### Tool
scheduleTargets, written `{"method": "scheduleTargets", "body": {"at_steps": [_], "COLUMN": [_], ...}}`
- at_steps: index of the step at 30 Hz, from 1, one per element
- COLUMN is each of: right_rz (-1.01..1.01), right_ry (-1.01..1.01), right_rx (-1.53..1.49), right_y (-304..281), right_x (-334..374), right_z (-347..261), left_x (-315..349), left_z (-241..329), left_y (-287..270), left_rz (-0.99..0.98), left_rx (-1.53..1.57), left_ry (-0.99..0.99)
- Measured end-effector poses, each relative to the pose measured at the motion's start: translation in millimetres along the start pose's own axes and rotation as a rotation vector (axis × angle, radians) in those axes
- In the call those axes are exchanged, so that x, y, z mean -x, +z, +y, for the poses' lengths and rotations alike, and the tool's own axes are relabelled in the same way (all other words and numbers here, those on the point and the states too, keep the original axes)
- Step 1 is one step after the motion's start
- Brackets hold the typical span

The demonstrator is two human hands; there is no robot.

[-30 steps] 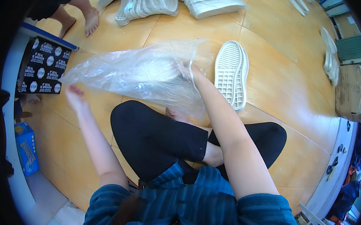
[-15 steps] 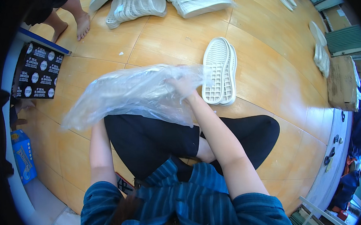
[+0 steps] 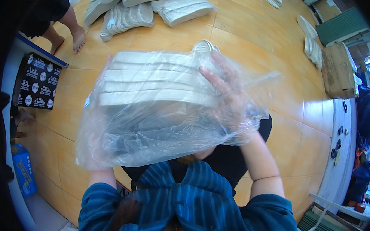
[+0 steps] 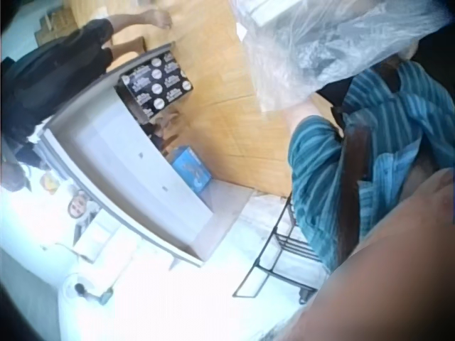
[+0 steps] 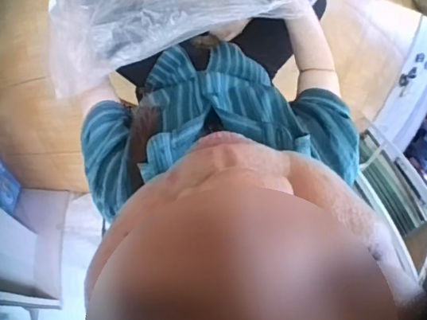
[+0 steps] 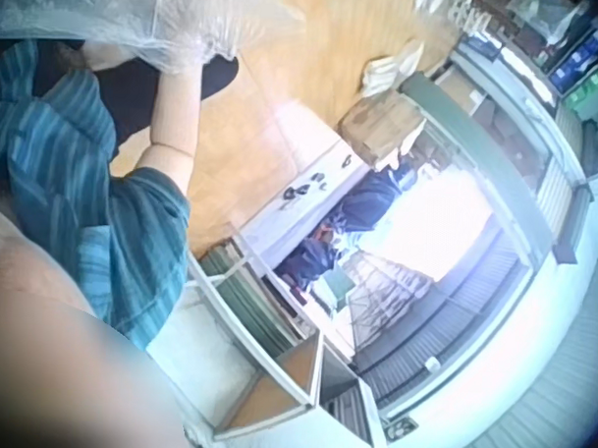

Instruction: The person sits on the floor and unpacks white shoe insoles from plastic bags. They remove the insoles, separate them, and inspect the textured surfaces by turning them over in their hands.

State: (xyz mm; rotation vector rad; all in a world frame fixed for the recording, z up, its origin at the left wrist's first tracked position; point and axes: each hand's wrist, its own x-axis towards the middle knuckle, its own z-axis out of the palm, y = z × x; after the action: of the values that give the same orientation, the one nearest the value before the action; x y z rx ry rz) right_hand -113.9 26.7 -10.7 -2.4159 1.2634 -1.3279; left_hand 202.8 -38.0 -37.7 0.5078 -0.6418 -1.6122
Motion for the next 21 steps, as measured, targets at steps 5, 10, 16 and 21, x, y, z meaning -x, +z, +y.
{"method": "scheduleTargets", "body": {"at_steps": [5, 10, 16, 21], "right_rz": [-0.291, -0.431, -0.126, -0.164], "right_ry": [0.073, -0.236, -0.056, 0.078], "right_rx": [0.212, 0.54, 0.645, 0.777], "right_y": [-95, -162, -214, -266], "right_x": [1, 24, 70, 95], "right_z": [-34, -55, -74, -99], "left_x": [-4, -63, -122, -127], "left_z": [-90, -196, -161, -85], "left_y": [20, -56, -188, -184], "left_rz": [-0.149, 0.288, 1.052, 1.158], "left_rx": [-0.339, -0.542, -0.463, -1.649], "left_ry": [-0.175, -0.385, -0.1, 0.712]}}
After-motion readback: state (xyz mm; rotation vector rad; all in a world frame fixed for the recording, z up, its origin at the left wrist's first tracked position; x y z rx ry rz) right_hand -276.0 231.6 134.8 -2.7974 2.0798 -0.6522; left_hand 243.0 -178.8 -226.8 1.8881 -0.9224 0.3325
